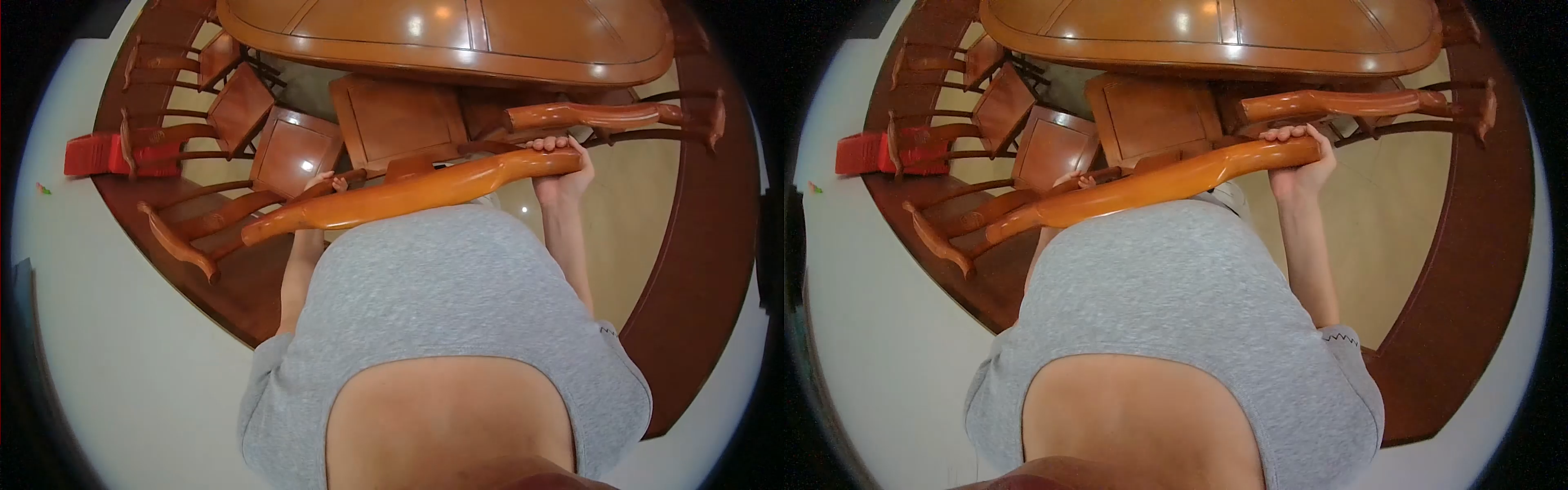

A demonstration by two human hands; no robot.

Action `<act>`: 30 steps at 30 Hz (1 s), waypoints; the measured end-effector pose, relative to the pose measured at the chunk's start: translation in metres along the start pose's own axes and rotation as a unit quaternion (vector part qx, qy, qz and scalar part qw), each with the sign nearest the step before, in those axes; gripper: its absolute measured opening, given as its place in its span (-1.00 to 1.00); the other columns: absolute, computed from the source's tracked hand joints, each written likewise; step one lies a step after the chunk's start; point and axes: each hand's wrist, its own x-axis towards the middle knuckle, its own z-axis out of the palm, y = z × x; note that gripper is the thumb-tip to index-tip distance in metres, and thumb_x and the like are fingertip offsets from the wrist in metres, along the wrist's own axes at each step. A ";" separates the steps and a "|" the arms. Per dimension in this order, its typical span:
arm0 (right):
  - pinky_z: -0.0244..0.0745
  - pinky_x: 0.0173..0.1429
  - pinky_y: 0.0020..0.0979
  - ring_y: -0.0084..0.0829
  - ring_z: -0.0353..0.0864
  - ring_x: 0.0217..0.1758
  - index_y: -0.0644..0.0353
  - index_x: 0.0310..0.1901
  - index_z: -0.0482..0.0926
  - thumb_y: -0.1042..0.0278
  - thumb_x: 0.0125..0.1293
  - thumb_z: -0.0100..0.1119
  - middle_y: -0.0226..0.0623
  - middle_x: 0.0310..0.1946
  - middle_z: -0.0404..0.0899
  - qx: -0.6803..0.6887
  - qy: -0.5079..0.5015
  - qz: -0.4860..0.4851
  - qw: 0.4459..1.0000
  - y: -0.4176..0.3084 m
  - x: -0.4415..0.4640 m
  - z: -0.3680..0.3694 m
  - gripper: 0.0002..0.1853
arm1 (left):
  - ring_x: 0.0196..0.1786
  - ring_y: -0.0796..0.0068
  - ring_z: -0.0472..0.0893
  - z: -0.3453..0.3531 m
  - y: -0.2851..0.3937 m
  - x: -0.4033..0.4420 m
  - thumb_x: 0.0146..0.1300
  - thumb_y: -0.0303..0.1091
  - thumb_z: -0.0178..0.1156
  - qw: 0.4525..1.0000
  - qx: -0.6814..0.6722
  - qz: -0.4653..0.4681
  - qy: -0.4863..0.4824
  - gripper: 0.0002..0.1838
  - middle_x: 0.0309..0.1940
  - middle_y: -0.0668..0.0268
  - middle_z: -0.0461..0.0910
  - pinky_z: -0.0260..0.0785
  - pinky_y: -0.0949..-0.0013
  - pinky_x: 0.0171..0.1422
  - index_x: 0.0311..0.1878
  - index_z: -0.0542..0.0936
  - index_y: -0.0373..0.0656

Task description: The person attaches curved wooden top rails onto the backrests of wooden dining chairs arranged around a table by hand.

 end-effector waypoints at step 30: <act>0.36 0.02 -0.10 -0.20 0.44 -0.36 0.21 -0.46 0.39 0.27 0.14 -0.02 -0.18 -0.54 0.41 0.014 0.063 0.004 0.998 0.013 0.040 0.013 -0.82 | -0.30 0.43 0.57 0.006 0.027 0.009 0.25 -0.34 0.09 0.996 -0.084 -0.005 -0.019 -0.74 -0.35 0.15 0.51 0.47 0.46 -0.14 -0.17 0.40 -0.39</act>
